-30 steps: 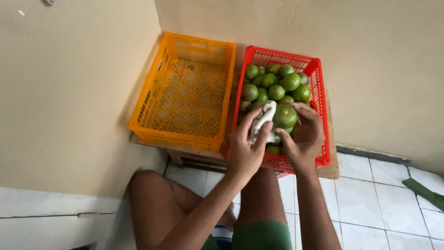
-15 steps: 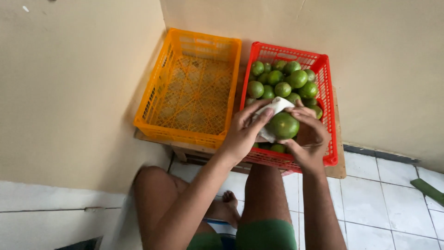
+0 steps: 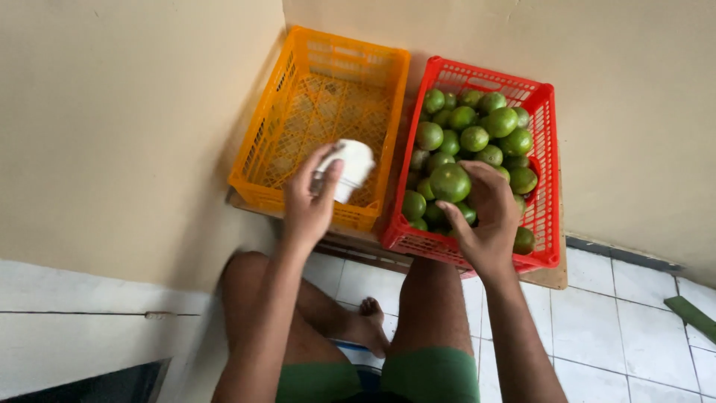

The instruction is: The person cleans green fruits by wiping each one with a cloth, then transfers them from a red crate to a yellow crate.

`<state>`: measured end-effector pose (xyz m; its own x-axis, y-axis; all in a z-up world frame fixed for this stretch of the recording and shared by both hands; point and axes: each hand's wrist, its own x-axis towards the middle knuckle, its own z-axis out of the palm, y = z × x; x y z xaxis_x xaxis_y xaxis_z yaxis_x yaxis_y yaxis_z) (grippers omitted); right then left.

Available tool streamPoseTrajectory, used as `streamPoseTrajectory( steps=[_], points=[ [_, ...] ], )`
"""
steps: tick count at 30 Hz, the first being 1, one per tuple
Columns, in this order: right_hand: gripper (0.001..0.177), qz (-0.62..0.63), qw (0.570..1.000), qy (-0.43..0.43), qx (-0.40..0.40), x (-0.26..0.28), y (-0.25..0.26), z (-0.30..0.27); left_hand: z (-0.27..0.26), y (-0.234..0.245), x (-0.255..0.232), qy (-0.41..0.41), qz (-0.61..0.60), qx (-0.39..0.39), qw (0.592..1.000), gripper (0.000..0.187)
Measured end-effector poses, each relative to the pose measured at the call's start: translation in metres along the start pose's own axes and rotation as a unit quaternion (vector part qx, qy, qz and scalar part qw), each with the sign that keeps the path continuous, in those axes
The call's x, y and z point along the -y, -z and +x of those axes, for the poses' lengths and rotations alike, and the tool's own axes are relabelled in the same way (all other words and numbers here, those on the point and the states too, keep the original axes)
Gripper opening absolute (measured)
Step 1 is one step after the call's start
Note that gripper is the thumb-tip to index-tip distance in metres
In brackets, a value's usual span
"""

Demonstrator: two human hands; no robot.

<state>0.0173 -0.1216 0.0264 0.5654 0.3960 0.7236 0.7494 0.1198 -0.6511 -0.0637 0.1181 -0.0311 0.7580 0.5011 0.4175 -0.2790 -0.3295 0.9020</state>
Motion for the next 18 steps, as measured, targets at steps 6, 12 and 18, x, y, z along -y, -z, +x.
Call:
streamPoseTrajectory(
  steps=[6, 12, 18],
  points=[
    [0.051, -0.128, 0.978, -0.015, 0.165, 0.030, -0.033, 0.047, 0.002, 0.054, 0.023, -0.142, 0.362, -0.027, 0.921, 0.033],
    [0.057, -0.259, 0.833, -0.095, 0.481, 0.010, -0.085, 0.100, 0.006, 0.055, 0.039, -0.144, 0.402, 0.000, 0.904, 0.039],
    [0.058, -0.376, 0.688, -0.144, 0.604, -0.079, -0.129, 0.090, 0.004, 0.054, 0.025, -0.065, 0.421, 0.041, 0.904, 0.040]
  ],
)
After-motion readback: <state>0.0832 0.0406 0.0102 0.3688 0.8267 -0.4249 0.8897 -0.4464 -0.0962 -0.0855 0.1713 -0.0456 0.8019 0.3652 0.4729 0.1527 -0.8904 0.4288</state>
